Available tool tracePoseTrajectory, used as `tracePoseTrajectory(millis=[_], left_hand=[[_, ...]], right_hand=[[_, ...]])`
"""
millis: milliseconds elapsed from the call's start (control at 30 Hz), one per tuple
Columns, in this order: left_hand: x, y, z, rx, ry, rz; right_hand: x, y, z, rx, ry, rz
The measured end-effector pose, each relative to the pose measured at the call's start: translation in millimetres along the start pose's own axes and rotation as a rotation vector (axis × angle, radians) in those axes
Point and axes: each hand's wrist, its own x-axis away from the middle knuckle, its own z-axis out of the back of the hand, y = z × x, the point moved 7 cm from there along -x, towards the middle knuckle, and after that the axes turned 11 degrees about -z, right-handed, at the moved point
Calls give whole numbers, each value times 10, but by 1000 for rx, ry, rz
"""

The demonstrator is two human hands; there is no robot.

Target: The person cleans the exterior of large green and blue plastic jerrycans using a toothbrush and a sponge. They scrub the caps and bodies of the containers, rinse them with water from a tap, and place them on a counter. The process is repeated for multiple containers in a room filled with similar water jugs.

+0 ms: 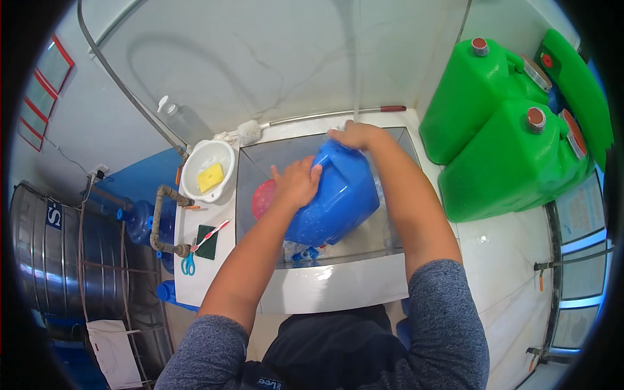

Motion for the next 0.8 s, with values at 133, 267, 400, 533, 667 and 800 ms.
tracePoseTrajectory(millis=[133,267,400,533,667,800], left_hand=[[-25,22,9,-2,-12,-3],[-77,-31,-1,3,-27,30],[-122,98,46,-37,-40,-27],[-274,392,-64,-101,-52,-173],[-375,696,-112,-156,-154,-265],[-444,953,-147,-107,-95,-393]], right_hand=[[-94,-42,137,146,-55,145],[-239,84,323,-292,-65,68],[105,-150,204,-444,-443,287],[64,-8,400,-903,-347,141],[296,-180,381,-840,-501,257],[5,67,555,-1178,-270,124]])
